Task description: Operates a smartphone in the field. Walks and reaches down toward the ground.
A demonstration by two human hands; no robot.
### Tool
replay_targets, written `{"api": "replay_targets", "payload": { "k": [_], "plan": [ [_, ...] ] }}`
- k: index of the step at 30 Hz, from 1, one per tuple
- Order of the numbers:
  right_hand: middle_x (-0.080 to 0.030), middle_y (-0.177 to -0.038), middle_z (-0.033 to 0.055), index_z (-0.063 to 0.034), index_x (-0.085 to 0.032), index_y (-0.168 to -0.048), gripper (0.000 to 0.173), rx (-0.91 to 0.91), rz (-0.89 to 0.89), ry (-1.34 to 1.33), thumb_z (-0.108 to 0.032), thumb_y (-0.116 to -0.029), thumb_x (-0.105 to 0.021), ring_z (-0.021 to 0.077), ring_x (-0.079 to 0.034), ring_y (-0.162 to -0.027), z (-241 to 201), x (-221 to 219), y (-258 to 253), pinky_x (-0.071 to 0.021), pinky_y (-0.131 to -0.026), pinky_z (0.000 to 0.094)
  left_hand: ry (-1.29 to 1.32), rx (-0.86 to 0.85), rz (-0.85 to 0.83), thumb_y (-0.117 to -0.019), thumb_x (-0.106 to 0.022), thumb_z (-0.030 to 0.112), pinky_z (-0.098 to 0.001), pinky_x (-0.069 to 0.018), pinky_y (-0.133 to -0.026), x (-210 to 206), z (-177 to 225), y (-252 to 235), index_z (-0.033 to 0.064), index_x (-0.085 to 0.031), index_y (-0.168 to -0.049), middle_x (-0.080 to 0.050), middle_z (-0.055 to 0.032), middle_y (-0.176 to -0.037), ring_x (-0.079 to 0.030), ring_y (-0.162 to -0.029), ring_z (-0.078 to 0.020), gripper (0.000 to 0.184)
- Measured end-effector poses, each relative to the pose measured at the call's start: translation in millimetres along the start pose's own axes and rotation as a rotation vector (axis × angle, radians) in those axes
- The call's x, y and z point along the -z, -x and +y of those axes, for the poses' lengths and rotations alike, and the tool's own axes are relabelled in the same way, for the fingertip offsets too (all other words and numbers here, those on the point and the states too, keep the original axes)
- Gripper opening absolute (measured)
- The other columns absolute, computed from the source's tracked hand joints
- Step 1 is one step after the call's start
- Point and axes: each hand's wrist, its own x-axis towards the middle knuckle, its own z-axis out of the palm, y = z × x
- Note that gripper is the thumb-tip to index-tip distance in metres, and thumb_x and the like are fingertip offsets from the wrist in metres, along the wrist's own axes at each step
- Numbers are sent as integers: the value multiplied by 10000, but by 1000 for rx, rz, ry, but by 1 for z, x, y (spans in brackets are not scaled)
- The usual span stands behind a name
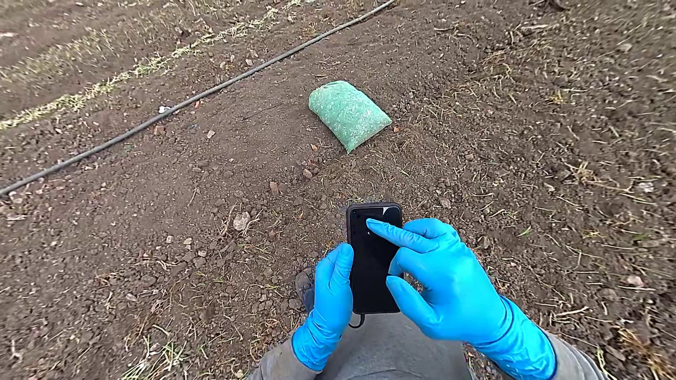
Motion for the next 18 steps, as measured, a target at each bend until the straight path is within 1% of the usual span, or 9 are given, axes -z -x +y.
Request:
{"api": "replay_targets", "payload": {
  "k": [2, 5, 7, 8, 10, 11, 18],
  "plan": [
    [-667, -1382, -14, -181, -617, -653, 422, 24, -18, 16, -375, -982, -439, 180, -608, -1079, -2, -1, -8, -410, -823, 397, -11, -18, -4, -1119, -382, 336, -368, -640, -780, 1, 0, 1, 11, -718, -985, -734, -118, -865, -739, -811, -182, 486],
    [-660, -1392, -25, -187, -623, -669, 419, 29, -69, 42, -406, -983, -453, 185, -606, -1091, -4, -3, -15, -404, -835, 409, -26, -29, 4, -1117, -397, 356, -351, -637, -768, 3, 1, 2, 19, -719, -952, -729, -104, -839, -734, -794, -165, 494],
    [-664, -1388, -19, -189, -621, -666, 419, 40, -64, 35, -405, -983, -450, 187, -608, -1085, -4, -5, -16, -405, -830, 410, -16, -29, 9, -1118, -396, 357, -356, -636, -771, 5, 0, 2, 21, -719, -952, -729, -105, -842, -734, -798, -168, 495],
    [-663, -1388, -11, -187, -616, -662, 418, 48, -41, 15, -392, -981, -438, 184, -603, -1087, -4, -4, -16, -400, -841, 407, -13, -28, 13, -1119, -390, 351, -363, -637, -773, 7, 0, 2, 18, -720, -959, -731, -111, -848, -736, -804, -176, 495],
    [-650, -1406, -3, -181, -628, -682, 431, 53, 1, -26, -380, -996, -409, 168, -594, -1131, -4, 0, -14, -395, -916, 396, -6, -20, 28, -1119, -386, 341, -372, -639, -780, 9, -1, 1, 15, -719, -972, -732, -116, -860, -739, -815, -185, 489],
    [-647, -1412, 1, -177, -639, -689, 438, 50, 17, -41, -378, -1001, -406, 162, -596, -1148, -3, 2, -13, -395, -935, 392, 2, -15, 37, -1119, -385, 337, -375, -641, -778, 10, -1, 1, 14, -718, -978, -734, -119, -861, -741, -815, -187, 485],
    [-654, -1404, -14, -173, -654, -680, 447, -31, 41, -67, -357, -1005, -408, 145, -602, -1167, 5, -2, -2, -407, -939, 384, 30, 7, 50, -1116, -375, 290, -379, -644, -771, 10, -1, -2, 16, -714, -987, -732, -124, -864, -741, -801, -192, 454]
  ]
}}
